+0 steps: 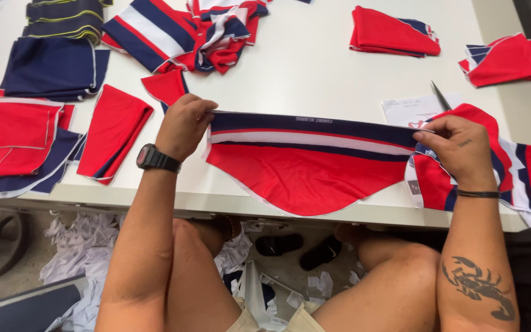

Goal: The person folds red, white, and blue striped t-shirts on a white table. They pick up each shirt, align the edges, fold it in half, and place it into a growing stack. The process is repeated for multiple shirts.

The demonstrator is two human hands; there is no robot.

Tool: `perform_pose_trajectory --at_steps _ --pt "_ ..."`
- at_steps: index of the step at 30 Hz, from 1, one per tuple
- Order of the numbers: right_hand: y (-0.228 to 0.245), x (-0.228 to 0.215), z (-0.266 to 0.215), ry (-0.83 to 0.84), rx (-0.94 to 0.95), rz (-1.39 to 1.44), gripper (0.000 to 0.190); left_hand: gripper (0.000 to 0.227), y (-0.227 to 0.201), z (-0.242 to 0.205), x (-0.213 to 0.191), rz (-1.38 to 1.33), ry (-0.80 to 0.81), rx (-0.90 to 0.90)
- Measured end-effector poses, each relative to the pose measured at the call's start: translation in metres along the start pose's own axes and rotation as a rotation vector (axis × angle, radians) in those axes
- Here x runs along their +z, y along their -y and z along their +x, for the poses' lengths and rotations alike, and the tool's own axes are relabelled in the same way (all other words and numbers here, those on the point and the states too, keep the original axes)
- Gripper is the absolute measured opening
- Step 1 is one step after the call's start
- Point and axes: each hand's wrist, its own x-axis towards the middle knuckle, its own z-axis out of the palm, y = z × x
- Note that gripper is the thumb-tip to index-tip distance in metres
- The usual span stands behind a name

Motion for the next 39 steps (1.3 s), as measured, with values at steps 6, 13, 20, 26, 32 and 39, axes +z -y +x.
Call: perform_pose_trajectory --at_steps 6,13,20,26,32,39 --pt "0.000 -0.003 -0.003 -0.015 0.015 0.024 0.014 0.013 -0.001 0.001 0.000 0.040 0.023 -0.034" --pt "0.006 -0.003 -0.002 -0.016 0.017 -0.004 0.013 0.009 -0.008 -0.001 -0.010 0.070 0.029 0.049" --pt "0.014 -0.008 -0.006 0.016 0.006 0.162 0.013 0.009 -0.018 -0.002 -0.023 0.088 0.010 0.036" --pt "0.018 -0.012 -0.008 0.021 -0.007 0.240 0.014 0.013 -0.029 -0.007 -0.036 -0.196 -0.015 -0.048" --pt "0.016 -0.015 -0.012 0.038 -0.003 0.286 0.011 0.017 -0.035 -0.009 -0.048 -0.047 0.007 0.092" --pt "0.017 -0.021 -0.015 0.024 0.004 0.215 0.009 0.016 -0.043 -0.009 -0.050 -0.020 -0.044 0.042"
